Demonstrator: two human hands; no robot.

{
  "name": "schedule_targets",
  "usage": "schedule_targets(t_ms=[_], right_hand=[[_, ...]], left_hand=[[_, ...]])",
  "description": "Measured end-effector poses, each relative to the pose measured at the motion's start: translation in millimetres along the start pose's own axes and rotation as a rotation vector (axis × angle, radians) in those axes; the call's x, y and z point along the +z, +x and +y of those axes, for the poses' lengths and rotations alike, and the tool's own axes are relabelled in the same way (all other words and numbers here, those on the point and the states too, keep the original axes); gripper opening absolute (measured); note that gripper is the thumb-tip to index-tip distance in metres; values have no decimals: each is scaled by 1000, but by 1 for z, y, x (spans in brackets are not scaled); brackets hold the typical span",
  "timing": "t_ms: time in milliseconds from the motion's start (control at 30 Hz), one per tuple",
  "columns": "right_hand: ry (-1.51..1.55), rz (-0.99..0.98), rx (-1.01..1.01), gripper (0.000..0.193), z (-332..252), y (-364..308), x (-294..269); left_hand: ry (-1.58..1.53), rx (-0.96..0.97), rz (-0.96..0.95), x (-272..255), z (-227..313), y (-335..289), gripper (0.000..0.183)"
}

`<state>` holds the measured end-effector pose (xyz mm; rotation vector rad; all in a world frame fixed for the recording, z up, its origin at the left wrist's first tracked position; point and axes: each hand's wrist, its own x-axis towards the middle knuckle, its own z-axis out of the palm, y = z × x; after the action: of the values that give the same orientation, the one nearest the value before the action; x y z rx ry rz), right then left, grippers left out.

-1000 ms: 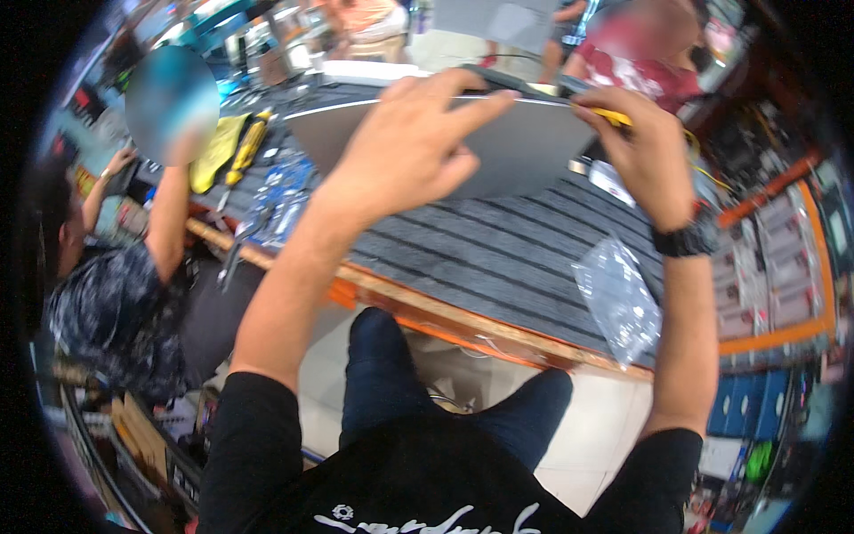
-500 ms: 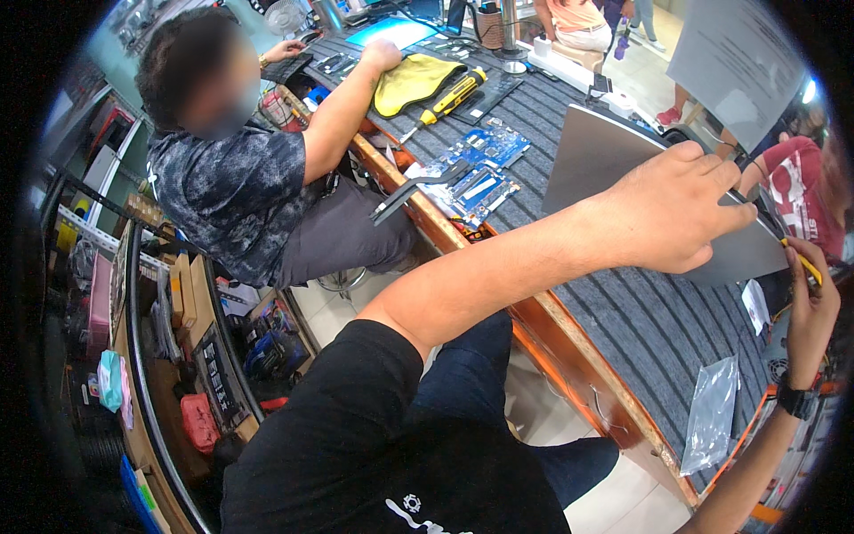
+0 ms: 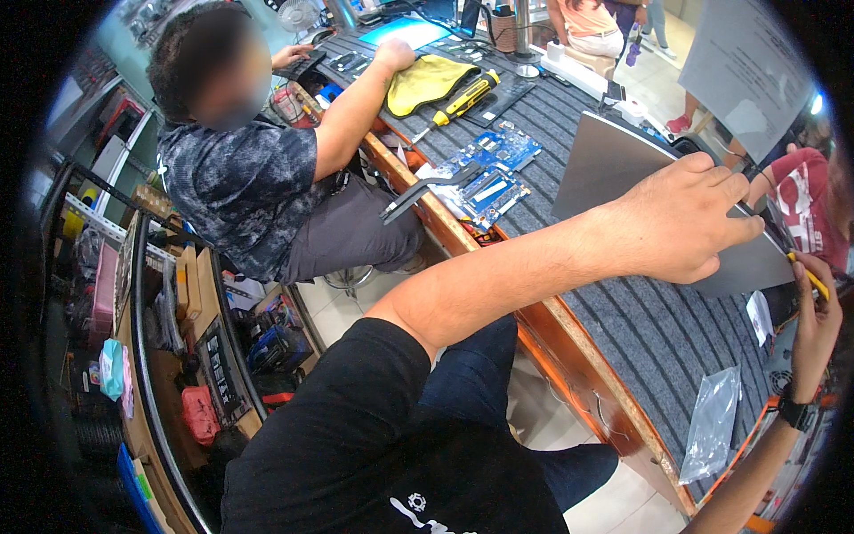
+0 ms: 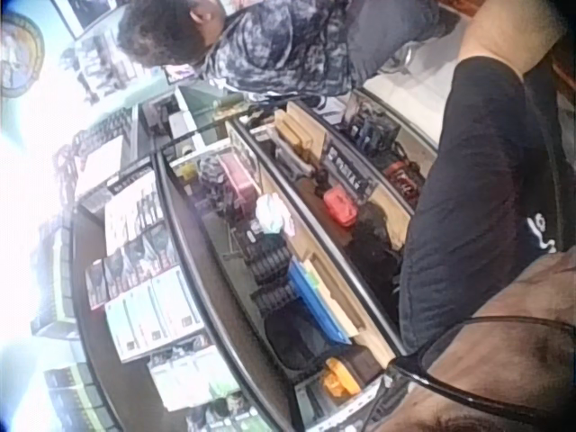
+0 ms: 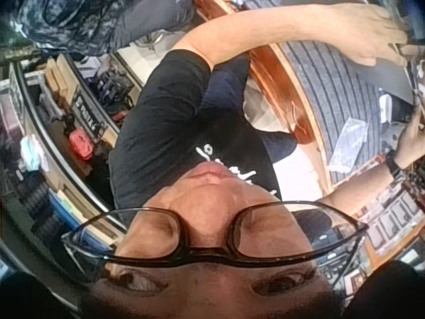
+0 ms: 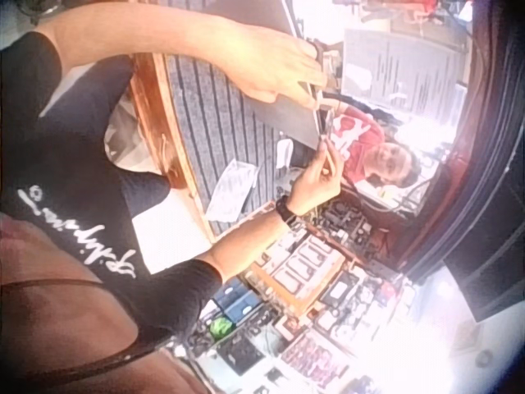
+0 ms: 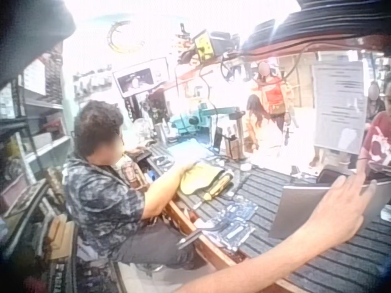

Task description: The person operates a laptop, then picks up a disassembled laptop chassis to show the internal components. They then use a yellow pry tool to remove a metal bracket from a laptop screen assembly.

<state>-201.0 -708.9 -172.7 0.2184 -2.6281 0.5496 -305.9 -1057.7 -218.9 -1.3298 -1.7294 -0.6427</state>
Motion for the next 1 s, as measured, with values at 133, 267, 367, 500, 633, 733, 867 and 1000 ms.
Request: schedule_targets(t_ms=[133, 267, 367, 500, 633, 733, 867, 1000], right_hand=[[-43, 4, -3, 27, 0, -2, -6], [-187, 4, -52, 27, -4, -2, 1], [-221, -10, -74, 27, -10, 1, 2], [-226, -23, -41, 27, -10, -3, -10], [-306, -6, -79, 27, -3, -3, -4], [-222, -28, -41, 27, 1, 1, -5], [-134, -84, 24, 27, 10, 7, -13], [-274, -16, -22, 26, -6, -4, -14]], left_hand=[[3, 12, 14, 2, -1, 3, 50], [53, 13, -7, -3, -3, 2, 50], [51, 4, -10, -4, -3, 1, 51], [36, 36, 13, -2, -4, 6, 51], [55, 15, -20, 0, -5, 3, 51], [41, 13, 3, 2, -7, 3, 50], [83, 44, 48, -2, -6, 4, 48], [36, 32, 41, 1, -6, 6, 47]])
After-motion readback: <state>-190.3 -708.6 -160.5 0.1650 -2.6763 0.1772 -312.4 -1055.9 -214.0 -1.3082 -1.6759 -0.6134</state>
